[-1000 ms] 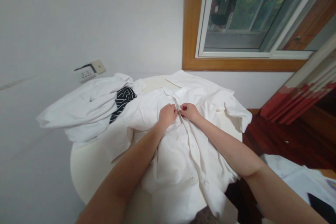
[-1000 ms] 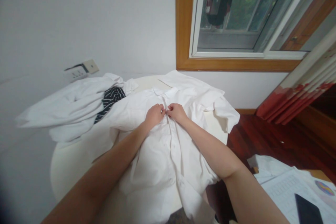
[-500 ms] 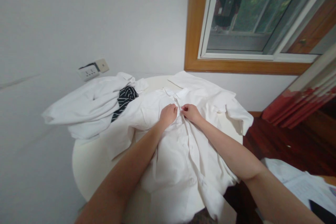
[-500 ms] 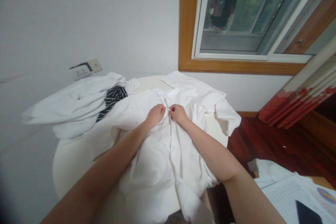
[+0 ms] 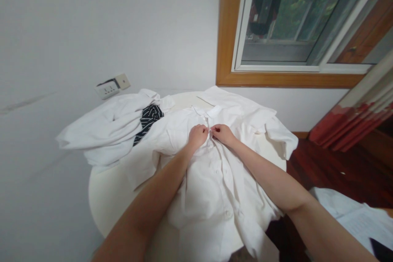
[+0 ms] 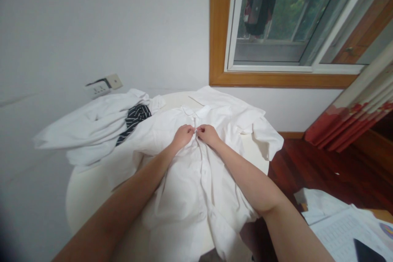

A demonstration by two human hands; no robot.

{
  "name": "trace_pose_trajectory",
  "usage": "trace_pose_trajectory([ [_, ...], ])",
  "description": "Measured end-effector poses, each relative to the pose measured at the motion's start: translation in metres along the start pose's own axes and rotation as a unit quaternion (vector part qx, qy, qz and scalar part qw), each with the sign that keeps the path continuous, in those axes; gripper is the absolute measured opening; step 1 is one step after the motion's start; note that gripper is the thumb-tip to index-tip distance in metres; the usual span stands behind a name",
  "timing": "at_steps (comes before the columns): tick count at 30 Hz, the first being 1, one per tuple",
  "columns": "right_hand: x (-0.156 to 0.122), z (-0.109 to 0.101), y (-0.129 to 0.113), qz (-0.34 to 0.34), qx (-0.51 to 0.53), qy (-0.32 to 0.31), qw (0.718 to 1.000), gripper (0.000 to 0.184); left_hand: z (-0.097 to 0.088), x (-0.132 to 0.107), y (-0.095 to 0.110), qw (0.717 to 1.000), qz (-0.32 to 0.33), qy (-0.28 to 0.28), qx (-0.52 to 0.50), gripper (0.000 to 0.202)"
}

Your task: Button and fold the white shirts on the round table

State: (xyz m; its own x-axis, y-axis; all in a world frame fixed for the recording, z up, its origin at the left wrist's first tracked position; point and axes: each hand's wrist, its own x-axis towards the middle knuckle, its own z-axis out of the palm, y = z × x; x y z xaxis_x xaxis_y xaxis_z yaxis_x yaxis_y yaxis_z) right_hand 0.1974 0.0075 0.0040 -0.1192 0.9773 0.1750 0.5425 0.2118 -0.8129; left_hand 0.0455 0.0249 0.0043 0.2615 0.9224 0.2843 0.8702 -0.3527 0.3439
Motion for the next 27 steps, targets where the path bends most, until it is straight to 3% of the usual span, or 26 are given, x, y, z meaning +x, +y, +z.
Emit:
trace_pose_trajectory([
  [6, 0.006, -0.010, 0.007, 0.048, 0.196, -0.095, 0.975, 0.018, 0.001, 0.001, 0.000, 1.000, 0.000, -0.002, 0.009, 0.032],
  [9, 0.010, -0.008, 0.007, 0.086, 0.263, -0.085, 0.957, 0.010, 0.002, 0.001, 0.000, 1.000, -0.002, -0.004, 0.026, 0.033],
  [12, 0.012, -0.003, 0.005, 0.098, 0.265, -0.057, 0.958, 0.005, 0.002, 0.002, -0.001, 0.999, 0.002, -0.004, 0.039, 0.034],
  [17, 0.011, 0.004, 0.005, 0.063, 0.193, -0.043, 0.978, 0.010, 0.002, 0.001, -0.001, 0.998, -0.002, -0.004, 0.068, 0.036],
  [22, 0.008, 0.009, 0.003, 0.017, 0.034, -0.006, 0.999, 0.012, 0.002, 0.001, -0.003, 0.997, 0.017, -0.002, 0.078, 0.043],
  [27, 0.001, 0.012, -0.004, -0.032, -0.123, 0.045, 0.991, 0.014, 0.002, 0.002, -0.005, 0.999, 0.014, -0.006, 0.045, 0.041],
])
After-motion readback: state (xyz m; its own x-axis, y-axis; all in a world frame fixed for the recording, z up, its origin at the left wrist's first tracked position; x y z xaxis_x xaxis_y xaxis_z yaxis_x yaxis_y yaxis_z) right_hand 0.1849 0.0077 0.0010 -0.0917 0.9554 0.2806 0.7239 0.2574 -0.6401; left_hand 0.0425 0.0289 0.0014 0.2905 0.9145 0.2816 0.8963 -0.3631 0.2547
